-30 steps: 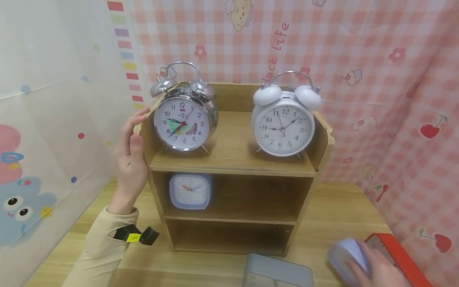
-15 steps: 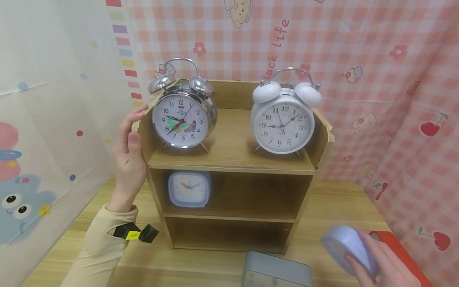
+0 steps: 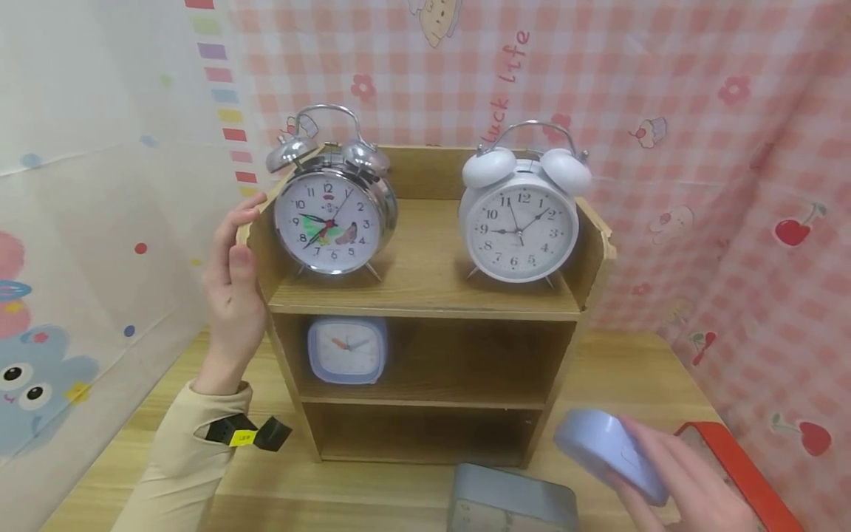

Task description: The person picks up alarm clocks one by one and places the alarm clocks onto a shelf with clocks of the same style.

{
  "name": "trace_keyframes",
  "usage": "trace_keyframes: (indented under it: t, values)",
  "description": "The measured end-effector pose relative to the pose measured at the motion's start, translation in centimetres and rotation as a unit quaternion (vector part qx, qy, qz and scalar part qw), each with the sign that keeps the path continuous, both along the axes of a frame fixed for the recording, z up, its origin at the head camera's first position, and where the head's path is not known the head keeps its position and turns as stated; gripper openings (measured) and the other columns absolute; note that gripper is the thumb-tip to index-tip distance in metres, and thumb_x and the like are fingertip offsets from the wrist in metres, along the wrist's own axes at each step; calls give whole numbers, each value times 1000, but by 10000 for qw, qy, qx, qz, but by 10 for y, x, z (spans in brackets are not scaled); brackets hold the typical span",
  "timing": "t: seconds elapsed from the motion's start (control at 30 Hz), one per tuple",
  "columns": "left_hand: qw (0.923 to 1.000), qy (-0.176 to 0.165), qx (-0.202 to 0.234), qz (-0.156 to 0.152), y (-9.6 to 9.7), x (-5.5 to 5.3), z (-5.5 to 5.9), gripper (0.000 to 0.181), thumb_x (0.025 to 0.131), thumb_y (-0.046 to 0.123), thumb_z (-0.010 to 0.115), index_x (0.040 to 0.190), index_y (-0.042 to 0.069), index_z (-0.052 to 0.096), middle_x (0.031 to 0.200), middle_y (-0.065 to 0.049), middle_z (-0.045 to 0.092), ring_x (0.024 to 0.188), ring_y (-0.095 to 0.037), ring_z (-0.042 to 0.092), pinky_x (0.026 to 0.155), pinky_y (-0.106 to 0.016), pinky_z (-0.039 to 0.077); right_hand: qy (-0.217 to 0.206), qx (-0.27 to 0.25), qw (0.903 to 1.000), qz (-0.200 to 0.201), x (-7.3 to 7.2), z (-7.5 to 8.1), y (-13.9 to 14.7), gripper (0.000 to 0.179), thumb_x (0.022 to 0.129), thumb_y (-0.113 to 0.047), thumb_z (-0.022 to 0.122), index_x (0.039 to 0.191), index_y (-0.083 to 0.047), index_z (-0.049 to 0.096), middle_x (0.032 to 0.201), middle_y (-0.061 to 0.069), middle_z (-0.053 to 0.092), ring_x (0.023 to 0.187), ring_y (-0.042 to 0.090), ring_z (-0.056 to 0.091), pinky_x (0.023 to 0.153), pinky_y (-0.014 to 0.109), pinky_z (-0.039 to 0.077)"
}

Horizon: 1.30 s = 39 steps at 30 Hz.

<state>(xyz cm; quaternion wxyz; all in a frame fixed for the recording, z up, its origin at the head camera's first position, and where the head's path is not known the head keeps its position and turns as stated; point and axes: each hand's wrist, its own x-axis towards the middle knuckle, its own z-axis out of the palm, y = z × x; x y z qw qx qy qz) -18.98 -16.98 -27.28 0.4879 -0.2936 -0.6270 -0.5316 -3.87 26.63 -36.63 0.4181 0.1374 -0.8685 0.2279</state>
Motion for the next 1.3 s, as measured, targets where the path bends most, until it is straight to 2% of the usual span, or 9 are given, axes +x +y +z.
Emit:
trace_keyframes:
  t: [0.1, 0.27, 0.3, 0.37, 0.6, 0.8, 1.0, 1.17, 1.3]
  values:
    - [10000, 23, -7, 25, -1, 1, 1, 72, 108, 57, 45, 133, -10, 56, 148, -28, 58, 147, -18, 53, 132, -43, 35, 226, 19, 9996, 193, -2, 4, -8, 82, 89, -77, 61, 115, -1, 79, 95, 18, 73, 95, -30, 43, 72, -7, 42]
    - [10000, -11, -46, 75, -1, 1, 0, 73, 108, 58, 44, 133, -9, 56, 148, -28, 59, 146, -16, 54, 131, -43, 35, 93, 246, 9992, 313, -5, 10, -16, 84, 90, -80, 55, 115, -3, 78, 99, 15, 76, 100, -33, 42, 74, -7, 44]
    - [10000, -6, -48, 76, -1, 2, 0, 72, 108, 58, 44, 133, -9, 56, 148, -28, 59, 146, -16, 54, 132, -43, 35, 54, 330, 9989, 319, -6, 11, -17, 85, 89, -81, 53, 116, -4, 78, 100, 14, 76, 102, -33, 42, 79, -6, 45]
    - [10000, 7, -47, 73, -1, 2, 0, 72, 109, 57, 44, 133, -9, 56, 148, -28, 59, 146, -17, 54, 132, -44, 35, 61, 487, 9980, 402, -8, 13, -18, 86, 90, -81, 50, 117, -4, 77, 101, 12, 77, 101, -32, 43, 81, -6, 45]
    - [10000, -13, -26, -37, 0, 1, 0, 72, 108, 56, 45, 133, -10, 56, 148, -29, 58, 146, -19, 54, 130, -43, 37, 293, 901, 9928, 727, -17, 20, -26, 83, 96, -78, 46, 120, -4, 76, 103, 9, 76, 100, -20, 51, 87, -5, 45]
    - [10000, 26, 5, -28, -1, 1, 1, 72, 108, 57, 45, 133, -10, 56, 148, -29, 58, 146, -19, 54, 131, -44, 36, 448, 1110, 9862, 1145, -28, 30, -38, 78, 101, -72, 45, 121, -3, 76, 106, 9, 76, 100, -9, 57, 101, -1, 39]
    - [10000, 2, -17, -18, -2, 1, 0, 72, 108, 57, 45, 134, -10, 56, 148, -28, 58, 146, -19, 54, 130, -44, 37, 837, 1005, 9765, 1713, -43, 31, -47, 71, 104, -64, 50, 124, 0, 74, 109, 12, 75, 117, -14, 54, 111, -2, 34]
    - [10000, -43, -35, 0, -2, 1, 0, 73, 108, 58, 45, 134, -9, 56, 149, -27, 58, 146, -19, 54, 130, -43, 37, 749, 1133, 9740, 1814, -50, 36, -52, 69, 106, -62, 47, 128, -2, 73, 113, 11, 74, 119, -11, 54, 112, -1, 33]
    - [10000, -51, -31, 13, -2, 1, 0, 73, 108, 58, 44, 134, -9, 56, 149, -27, 58, 146, -18, 54, 130, -43, 38, 581, 1275, 9725, 1862, -55, 41, -56, 67, 107, -61, 46, 132, -4, 71, 116, 10, 72, 112, 0, 57, 114, -2, 31]
